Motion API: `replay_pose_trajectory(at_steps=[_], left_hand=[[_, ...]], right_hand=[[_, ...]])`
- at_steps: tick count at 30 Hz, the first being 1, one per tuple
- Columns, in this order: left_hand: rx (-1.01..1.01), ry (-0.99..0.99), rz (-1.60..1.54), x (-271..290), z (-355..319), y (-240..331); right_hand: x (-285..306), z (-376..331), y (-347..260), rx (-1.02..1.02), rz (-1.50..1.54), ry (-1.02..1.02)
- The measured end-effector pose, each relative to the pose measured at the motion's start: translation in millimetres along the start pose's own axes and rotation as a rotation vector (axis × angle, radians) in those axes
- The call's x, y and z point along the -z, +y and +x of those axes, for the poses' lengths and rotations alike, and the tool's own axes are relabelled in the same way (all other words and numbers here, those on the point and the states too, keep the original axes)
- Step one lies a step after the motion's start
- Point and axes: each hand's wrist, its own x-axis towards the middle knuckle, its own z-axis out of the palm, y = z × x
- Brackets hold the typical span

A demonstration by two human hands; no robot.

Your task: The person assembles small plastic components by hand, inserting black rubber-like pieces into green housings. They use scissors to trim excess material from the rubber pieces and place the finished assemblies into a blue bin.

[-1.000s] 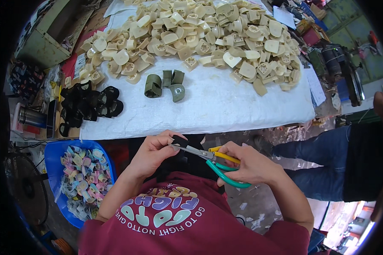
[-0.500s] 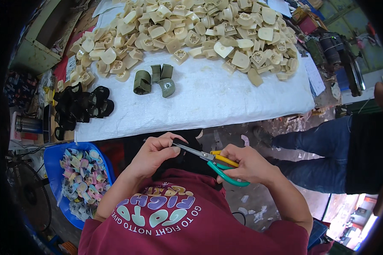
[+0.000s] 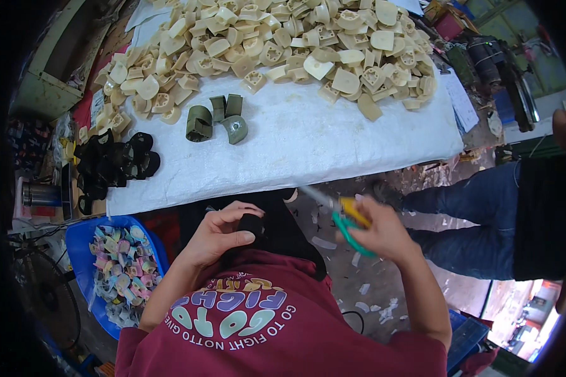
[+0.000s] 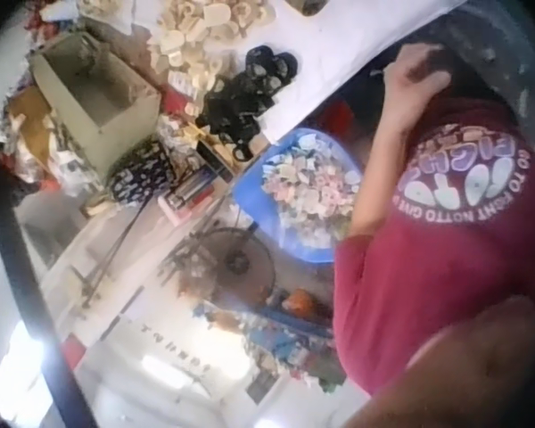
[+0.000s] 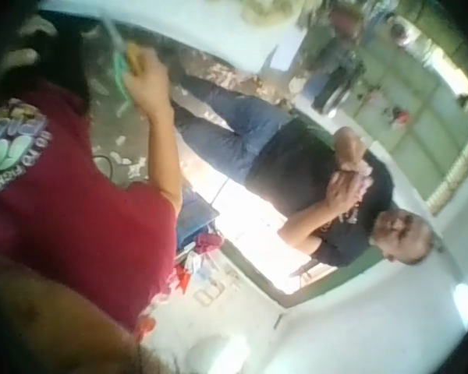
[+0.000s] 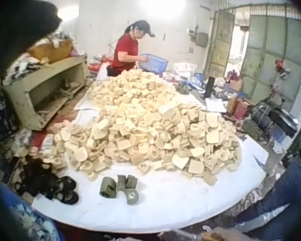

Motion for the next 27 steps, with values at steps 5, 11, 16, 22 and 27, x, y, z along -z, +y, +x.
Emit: replay_pose_trajectory(at_steps=[5, 11, 16, 22, 27], left_hand=[[-0.230, 0.158, 0.141, -16, -7, 26], [-0.435, 0.296, 0.331, 4, -16, 24], [-0.456, 0.265, 0.480, 10, -18, 31], [-0.531, 0.351, 0.656, 16, -23, 31], [-0.647, 0.412, 0.872, 13, -20, 38]], right_hand=[[-3, 82, -45, 0.522, -0.245, 0.457], [-34, 72, -117, 0.685, 0.155, 0.062], [-74, 57, -141, 0.568, 0.408, -0.211], [-82, 57, -153, 0.559, 0.356, -0.149], [-86, 55, -156, 0.681, 0.165, 0.014]])
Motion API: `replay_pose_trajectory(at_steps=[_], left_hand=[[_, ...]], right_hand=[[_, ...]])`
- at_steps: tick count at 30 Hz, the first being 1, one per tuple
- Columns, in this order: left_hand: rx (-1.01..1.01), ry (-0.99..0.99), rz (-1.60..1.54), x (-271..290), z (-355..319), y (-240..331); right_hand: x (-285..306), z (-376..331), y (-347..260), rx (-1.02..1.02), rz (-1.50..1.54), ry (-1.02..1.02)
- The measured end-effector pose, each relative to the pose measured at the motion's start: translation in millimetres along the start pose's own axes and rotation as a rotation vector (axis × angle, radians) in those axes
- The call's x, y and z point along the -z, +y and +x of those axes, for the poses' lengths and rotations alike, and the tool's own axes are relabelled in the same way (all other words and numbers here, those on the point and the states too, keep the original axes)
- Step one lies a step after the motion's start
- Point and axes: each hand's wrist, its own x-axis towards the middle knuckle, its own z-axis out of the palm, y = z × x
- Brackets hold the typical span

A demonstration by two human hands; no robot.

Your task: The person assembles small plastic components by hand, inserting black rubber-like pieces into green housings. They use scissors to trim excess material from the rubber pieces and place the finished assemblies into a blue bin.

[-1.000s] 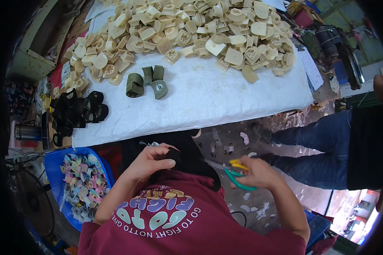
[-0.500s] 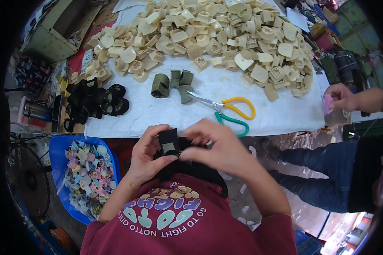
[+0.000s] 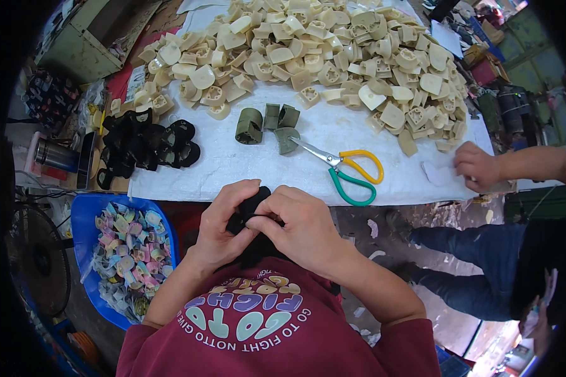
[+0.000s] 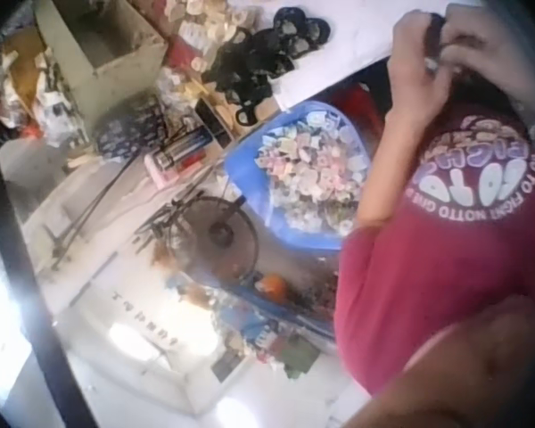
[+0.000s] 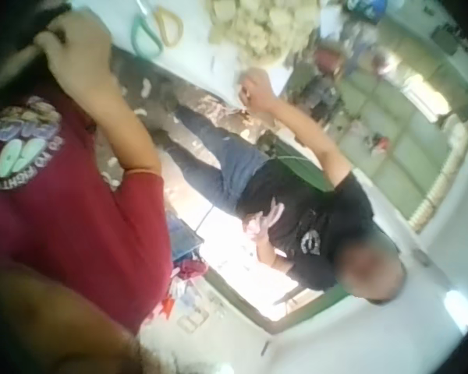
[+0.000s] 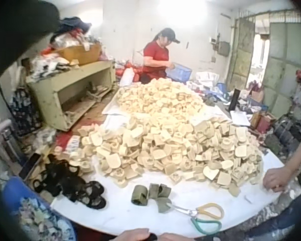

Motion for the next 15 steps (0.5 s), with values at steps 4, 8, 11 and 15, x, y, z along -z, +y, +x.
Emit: replay_pose_trajectory(at_steps=[4, 8, 11, 15], left_hand=[[0.027, 0.045, -0.010, -4, -3, -2], [0.038, 0.103, -0.182, -7, -4, -13], [0.105, 0.100, -0.414, -10, 1, -2], [0.165, 0.089, -0.644, -9, 4, 5]], right_hand=[[-3, 5, -7, -0.032, -0.060, 0.069], [-6, 0, 10, -0.125, 0.173, 0.138], [-3, -5, 11, -0.076, 0.209, 0.135], [1, -6, 13, 0.015, 0.156, 0.202]])
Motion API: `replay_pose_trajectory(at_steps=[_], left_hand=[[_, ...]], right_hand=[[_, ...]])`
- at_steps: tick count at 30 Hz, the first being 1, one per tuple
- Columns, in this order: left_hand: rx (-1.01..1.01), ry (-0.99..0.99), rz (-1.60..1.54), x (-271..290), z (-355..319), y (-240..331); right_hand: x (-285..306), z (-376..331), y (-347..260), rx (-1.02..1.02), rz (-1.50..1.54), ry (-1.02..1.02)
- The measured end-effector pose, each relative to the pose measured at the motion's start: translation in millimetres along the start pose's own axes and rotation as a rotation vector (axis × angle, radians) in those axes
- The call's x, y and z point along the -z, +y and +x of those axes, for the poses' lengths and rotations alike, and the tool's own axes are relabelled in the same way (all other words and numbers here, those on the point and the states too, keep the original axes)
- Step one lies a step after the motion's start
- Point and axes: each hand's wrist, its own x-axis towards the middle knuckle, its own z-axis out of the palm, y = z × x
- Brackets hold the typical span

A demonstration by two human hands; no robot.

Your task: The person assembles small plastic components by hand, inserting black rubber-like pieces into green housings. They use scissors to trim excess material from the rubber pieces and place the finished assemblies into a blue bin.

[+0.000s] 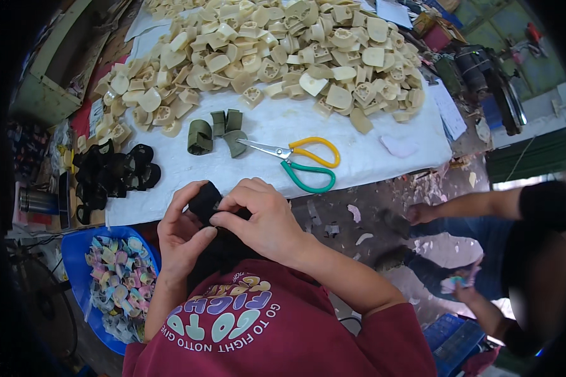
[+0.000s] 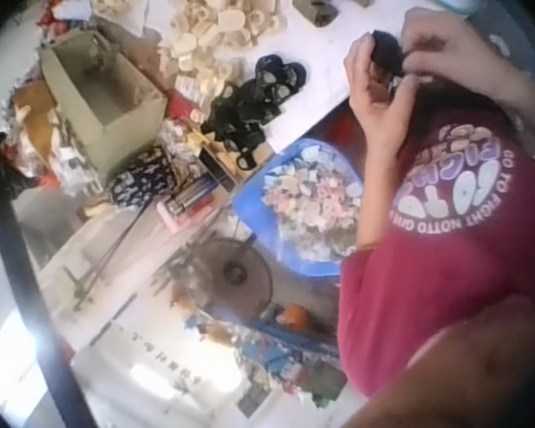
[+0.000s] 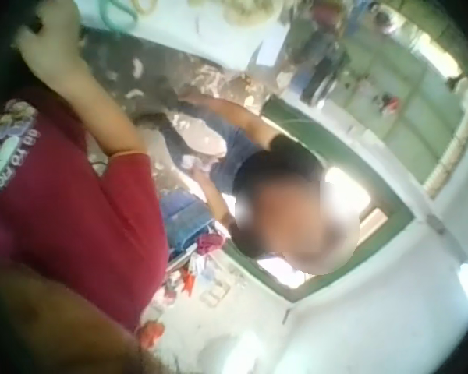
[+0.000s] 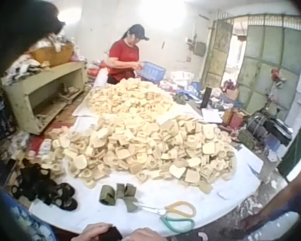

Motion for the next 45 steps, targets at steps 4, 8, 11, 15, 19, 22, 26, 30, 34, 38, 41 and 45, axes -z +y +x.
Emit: replay_pose_trajectory(at_steps=[4, 8, 11, 15, 19, 22, 26, 30, 34, 38, 41, 45], left_hand=[[0.127, 0.108, -0.099, 2, -6, -1], [0.170, 0.157, -0.157, 1, -9, 0], [0.115, 0.178, -0.137, -2, -9, 2], [-0.005, 0.266, -0.108, -11, -10, -2], [0.003, 0.255, -0.095, -5, -9, -2], [0.093, 0.150, -0.188, 5, -13, 2], [0.158, 0.099, -0.515, 9, -14, -1], [0.216, 0.108, -0.620, 13, -17, -1], [0.198, 0.090, -0.633, 13, -15, -3], [0.202, 0.130, -0.598, 13, -14, -1], [0.177, 0.169, -0.373, 16, -14, -3], [0.038, 0.204, 0.051, 15, -2, -9]], right_hand=[[-1, 1, 1, 0.081, -0.048, 0.041], [-2, 4, -3, 0.068, -0.050, 0.020], [-1, 6, -8, -0.053, 0.048, -0.027], [-3, 7, -14, -0.310, 0.263, -0.058], [-4, 10, -4, -0.104, 0.086, -0.049], [-2, 20, 1, -0.166, 0.310, -0.140], [-16, 17, 19, -0.215, 0.780, -0.317], [-16, 16, 13, -0.187, 0.740, -0.302], [-9, 20, -3, -0.216, 0.546, -0.327], [-11, 22, 1, -0.237, 0.451, -0.254], [-11, 23, -4, -0.240, 0.379, -0.239], [-17, 25, -11, -0.261, 0.249, -0.259]])
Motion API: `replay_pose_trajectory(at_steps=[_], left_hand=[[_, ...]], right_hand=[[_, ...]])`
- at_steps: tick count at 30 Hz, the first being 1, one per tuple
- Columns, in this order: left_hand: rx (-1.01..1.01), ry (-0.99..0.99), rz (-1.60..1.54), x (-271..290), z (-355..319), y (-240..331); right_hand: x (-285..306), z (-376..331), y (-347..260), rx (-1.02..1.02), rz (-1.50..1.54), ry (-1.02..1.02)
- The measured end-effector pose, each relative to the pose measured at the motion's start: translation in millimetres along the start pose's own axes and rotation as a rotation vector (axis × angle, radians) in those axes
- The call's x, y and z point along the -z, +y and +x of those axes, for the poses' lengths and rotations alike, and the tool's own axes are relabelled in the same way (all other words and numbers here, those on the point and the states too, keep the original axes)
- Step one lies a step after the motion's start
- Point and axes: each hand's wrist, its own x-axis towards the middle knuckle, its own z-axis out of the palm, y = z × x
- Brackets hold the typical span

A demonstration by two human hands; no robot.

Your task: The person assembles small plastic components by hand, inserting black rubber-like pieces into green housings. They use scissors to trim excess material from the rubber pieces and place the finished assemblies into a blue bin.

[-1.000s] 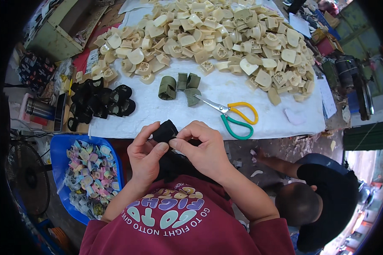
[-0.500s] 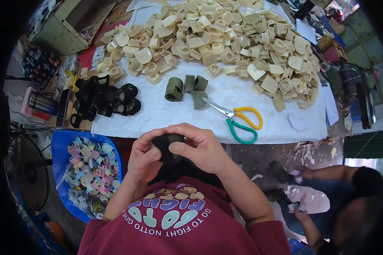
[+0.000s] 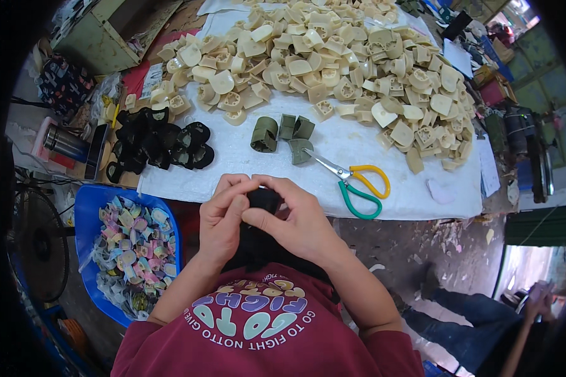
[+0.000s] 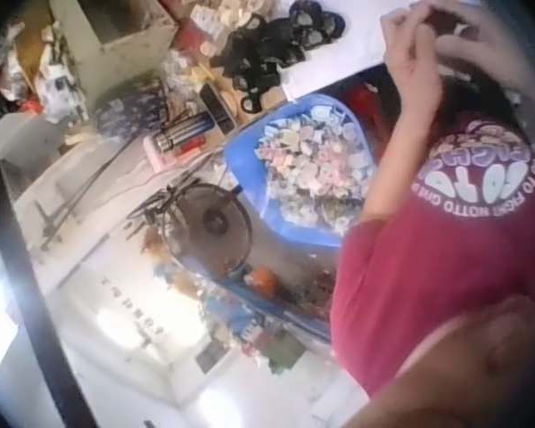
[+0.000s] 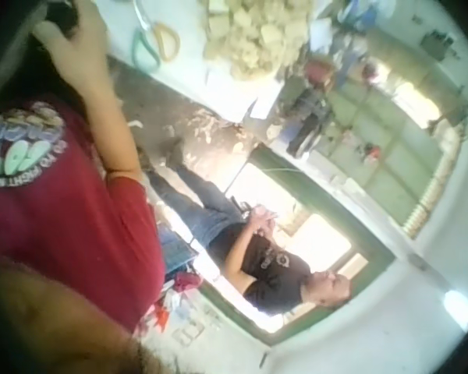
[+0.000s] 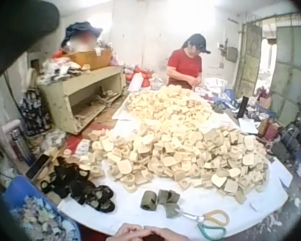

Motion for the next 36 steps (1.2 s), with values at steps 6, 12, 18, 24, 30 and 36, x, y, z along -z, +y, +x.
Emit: replay_pose_trajectory(at_steps=[6, 12, 18, 24, 30, 36], left_hand=[[0.121, 0.115, -0.186, -21, -5, 14], [-0.208, 0.057, 0.327, -17, -2, 16], [-0.061, -0.120, -0.069, -18, -1, 11], [0.065, -0.203, -0.275, -14, -3, 15], [0.076, -0.036, -0.440, -18, -1, 19], [-0.115, -0.078, -0.160, -16, -3, 18]], right_hand=[[-15, 8, 17, 0.086, 0.245, 0.178], [-32, 7, 14, 0.217, 0.212, 0.244], [-35, 21, 22, 0.114, 0.406, 0.291], [-29, 24, 25, 0.180, 0.324, 0.296], [-22, 14, 9, 0.108, 0.366, 0.088], [-37, 14, 8, 0.154, 0.599, 0.155]])
